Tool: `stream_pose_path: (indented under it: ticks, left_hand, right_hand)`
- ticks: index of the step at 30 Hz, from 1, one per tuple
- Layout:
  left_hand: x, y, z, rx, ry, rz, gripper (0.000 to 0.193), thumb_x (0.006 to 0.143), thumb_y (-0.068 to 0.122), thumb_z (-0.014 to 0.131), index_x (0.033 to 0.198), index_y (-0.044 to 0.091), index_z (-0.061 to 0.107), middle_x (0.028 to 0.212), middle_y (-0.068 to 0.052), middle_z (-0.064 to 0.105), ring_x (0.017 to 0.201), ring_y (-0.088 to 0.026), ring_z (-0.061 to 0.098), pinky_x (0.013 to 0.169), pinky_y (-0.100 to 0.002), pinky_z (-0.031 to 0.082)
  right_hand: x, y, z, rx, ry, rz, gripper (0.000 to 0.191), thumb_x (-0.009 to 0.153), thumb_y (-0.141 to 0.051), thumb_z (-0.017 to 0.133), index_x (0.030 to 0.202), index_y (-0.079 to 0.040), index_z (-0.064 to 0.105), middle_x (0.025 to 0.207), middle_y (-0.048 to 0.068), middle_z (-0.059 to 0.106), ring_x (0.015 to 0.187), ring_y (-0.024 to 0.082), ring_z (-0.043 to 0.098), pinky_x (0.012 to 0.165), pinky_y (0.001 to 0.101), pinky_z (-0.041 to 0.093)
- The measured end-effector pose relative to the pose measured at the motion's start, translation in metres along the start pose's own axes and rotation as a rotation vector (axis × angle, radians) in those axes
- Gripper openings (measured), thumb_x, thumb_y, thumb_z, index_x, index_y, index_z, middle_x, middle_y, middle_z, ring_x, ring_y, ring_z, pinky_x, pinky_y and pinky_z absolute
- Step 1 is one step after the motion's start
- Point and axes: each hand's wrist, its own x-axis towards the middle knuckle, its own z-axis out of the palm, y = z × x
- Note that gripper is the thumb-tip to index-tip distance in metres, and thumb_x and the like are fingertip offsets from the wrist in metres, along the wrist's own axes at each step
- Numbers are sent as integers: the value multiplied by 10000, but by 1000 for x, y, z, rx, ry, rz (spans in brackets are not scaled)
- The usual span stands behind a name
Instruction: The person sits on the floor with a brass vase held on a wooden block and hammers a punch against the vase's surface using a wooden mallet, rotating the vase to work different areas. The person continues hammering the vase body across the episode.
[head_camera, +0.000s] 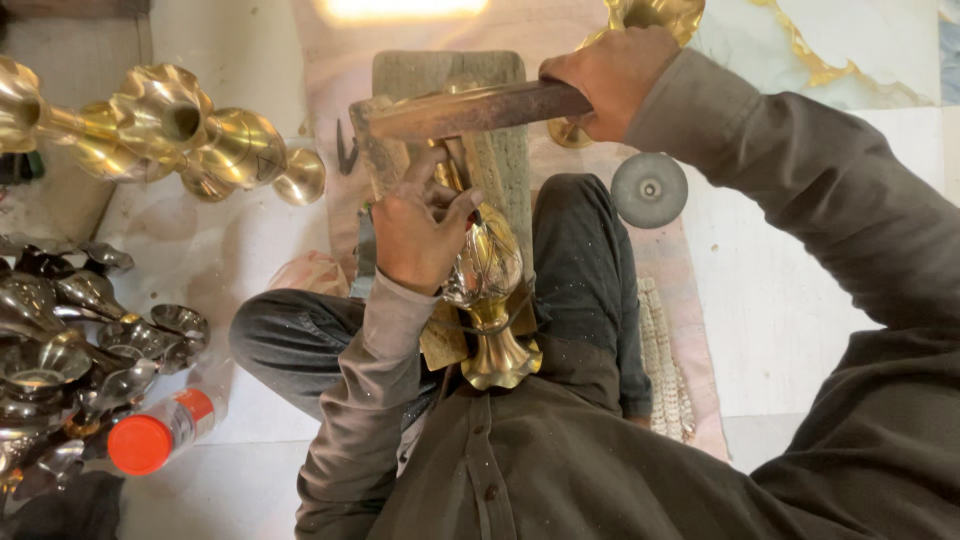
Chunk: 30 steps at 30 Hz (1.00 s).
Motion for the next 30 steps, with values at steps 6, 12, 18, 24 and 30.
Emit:
stream_pose_path:
  ticks: [6,12,18,24,30]
  left_hand:
    - [-3,0,-1,8,0,37,485,857,88,813,1304,34,632,802,-140,782,679,-141,781,585,-271,598]
    - [0,-6,2,-2,0,37,470,869,117,829,1293,53,638,844,-142,791,724,-142,796,609,-270,638]
    - [-4,-6,2,-50,9,45,460,874,90,826,1292,66,637,832,-130,796,726,-137,800,614,-272,640]
    - [-6,0,0,-78,-3,64,470,891,52,792,1328,73,620,805,-114,791,723,-130,799,606,-268,622]
    - [-5,1,0,-19,14,21,452,879,55,806,1298,72,639,806,-117,792,704,-133,793,589,-258,611]
  right_hand:
    - [2,-2,1,433,172,-85,277,914,-246,778,1147,-130,685,944,111,755,853,302,754,741,449,584]
    - [3,-1,0,274,117,-104,325,902,-212,784,1186,-103,668,903,159,729,808,330,731,720,440,577]
    - [2,0,0,193,198,-103,272,934,-238,788,1151,-106,691,893,137,735,783,352,726,687,461,568]
    - [-1,-3,-3,252,177,-54,250,926,-218,769,1142,-113,699,889,126,740,787,325,738,688,453,567]
    - [0,-1,-9,82,94,-88,273,932,-215,752,1177,-111,692,878,134,740,772,316,738,690,445,574]
